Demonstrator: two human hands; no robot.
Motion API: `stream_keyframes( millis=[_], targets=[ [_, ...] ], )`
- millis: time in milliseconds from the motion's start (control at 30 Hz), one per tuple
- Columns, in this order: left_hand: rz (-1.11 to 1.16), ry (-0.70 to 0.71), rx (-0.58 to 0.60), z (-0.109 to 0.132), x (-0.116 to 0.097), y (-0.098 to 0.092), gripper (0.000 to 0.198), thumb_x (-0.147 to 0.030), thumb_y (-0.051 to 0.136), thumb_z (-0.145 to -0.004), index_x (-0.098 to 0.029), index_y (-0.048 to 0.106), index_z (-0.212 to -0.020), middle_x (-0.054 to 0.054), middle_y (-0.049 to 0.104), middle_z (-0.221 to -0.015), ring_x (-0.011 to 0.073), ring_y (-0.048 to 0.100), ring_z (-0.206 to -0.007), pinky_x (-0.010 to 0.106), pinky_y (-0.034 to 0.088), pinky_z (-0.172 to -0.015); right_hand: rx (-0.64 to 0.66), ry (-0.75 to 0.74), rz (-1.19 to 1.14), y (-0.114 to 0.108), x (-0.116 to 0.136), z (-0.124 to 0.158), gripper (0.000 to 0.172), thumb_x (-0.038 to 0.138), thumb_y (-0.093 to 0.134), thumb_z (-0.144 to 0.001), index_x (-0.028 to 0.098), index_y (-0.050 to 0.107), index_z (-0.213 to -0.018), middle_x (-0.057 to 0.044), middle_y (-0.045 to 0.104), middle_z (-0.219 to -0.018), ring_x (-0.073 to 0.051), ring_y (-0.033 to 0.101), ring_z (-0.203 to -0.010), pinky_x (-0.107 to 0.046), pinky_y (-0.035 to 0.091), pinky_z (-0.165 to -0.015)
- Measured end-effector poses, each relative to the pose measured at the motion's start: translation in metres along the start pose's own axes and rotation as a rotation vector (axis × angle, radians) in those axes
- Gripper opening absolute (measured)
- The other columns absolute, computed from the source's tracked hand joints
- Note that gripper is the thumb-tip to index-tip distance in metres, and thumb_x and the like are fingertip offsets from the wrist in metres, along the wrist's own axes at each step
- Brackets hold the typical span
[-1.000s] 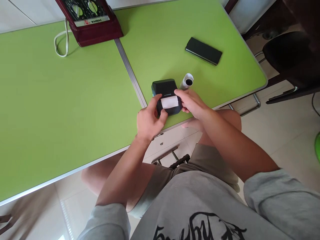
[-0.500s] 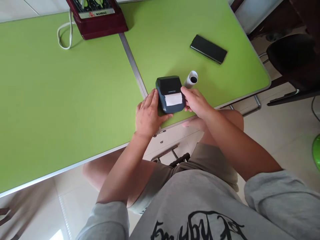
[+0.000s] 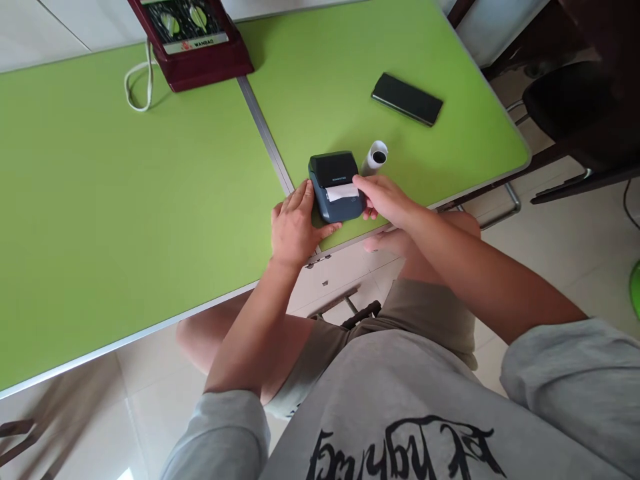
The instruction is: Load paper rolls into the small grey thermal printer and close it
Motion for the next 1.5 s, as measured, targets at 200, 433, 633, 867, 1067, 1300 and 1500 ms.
stream_keyframes(
  millis=[200,433,633,867,1067,1300,1500],
  targets=[
    [-0.050,-0.037,0.028,0.003,-0.004,0.000,0.098,-0.057,0.079,-0.086,-0.012,0.038,-0.162,0.022,0.043,-0.167,0.0384,0.047,-0.152,0.048,0.039,-0.123,-0.225,-0.132,0.271,-0.015,0.026,0.007,0.045,0.028,0.070,-0.094,0.022,0.041,-0.061,0.007,0.048,-0.045,-0.009,0.050,-0.041,-0.025,0.033,-0.046],
    [-0.050,-0.006,0.042,0.006,-0.009,-0.001,0.086,-0.053,0.078,-0.088,-0.014,0.045,-0.157,0.017,0.048,-0.164,0.0374,0.049,-0.150,0.049,0.039,-0.122,-0.311,-0.406,0.285,-0.024,0.070,0.005,0.023,0.033,0.072,-0.093,0.024,0.054,-0.083,0.005,0.067,-0.066,-0.011,0.054,-0.047,-0.028,0.041,-0.056],
    [-0.094,-0.016,0.052,0.007,-0.009,-0.003,0.088,-0.055,0.076,-0.090,-0.011,0.044,-0.158,0.016,0.049,-0.164,0.0361,0.049,-0.149,0.049,0.039,-0.123,-0.322,-0.494,0.418,-0.023,0.089,-0.010,0.011,0.033,0.068,-0.096,0.024,0.062,-0.091,0.000,0.076,-0.084,-0.015,0.066,-0.065,-0.029,0.048,-0.065],
    [-0.127,-0.020,0.067,0.008,-0.009,-0.003,0.088,-0.056,0.075,-0.090,-0.010,0.045,-0.158,0.015,0.048,-0.164,0.0358,0.052,-0.147,0.047,0.040,-0.123,-0.060,-0.463,1.062,0.004,0.086,-0.023,0.025,0.016,0.067,-0.086,0.027,0.076,-0.106,-0.003,0.080,-0.107,-0.025,0.071,-0.089,-0.036,0.047,-0.075],
    [-0.135,-0.016,0.079,0.008,-0.011,-0.004,0.088,-0.054,0.076,-0.090,-0.009,0.044,-0.158,0.016,0.049,-0.164,0.0366,0.052,-0.146,0.048,0.040,-0.122,0.095,-0.349,1.222,0.019,0.094,-0.033,0.028,0.016,0.072,-0.080,0.027,0.080,-0.105,-0.007,0.078,-0.100,-0.028,0.068,-0.086,-0.038,0.045,-0.073],
    [-0.121,-0.004,0.061,0.009,-0.009,-0.003,0.087,-0.054,0.075,-0.090,-0.009,0.044,-0.158,0.017,0.049,-0.163,0.0362,0.052,-0.146,0.046,0.039,-0.122,0.017,-0.438,0.534,-0.030,0.101,-0.014,0.041,0.016,0.079,-0.066,0.026,0.077,-0.106,-0.003,0.078,-0.110,-0.018,0.065,-0.083,-0.032,0.050,-0.071],
    [-0.109,-0.005,0.049,0.007,-0.009,-0.003,0.087,-0.051,0.078,-0.088,-0.009,0.045,-0.157,0.018,0.052,-0.160,0.0365,0.053,-0.145,0.047,0.041,-0.120,-0.478,-0.165,-0.444,-0.117,0.002,-0.017,0.027,0.039,0.066,-0.070,0.026,0.064,-0.094,0.003,0.068,-0.082,-0.008,0.049,-0.052,-0.021,0.030,-0.041]
  ],
)
Point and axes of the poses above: each hand's wrist, its own z-axis away from the middle knuckle, its own y-axis out of the palm, x = y × z, the point moved 6 cm from there along -z, towards the middle knuckle
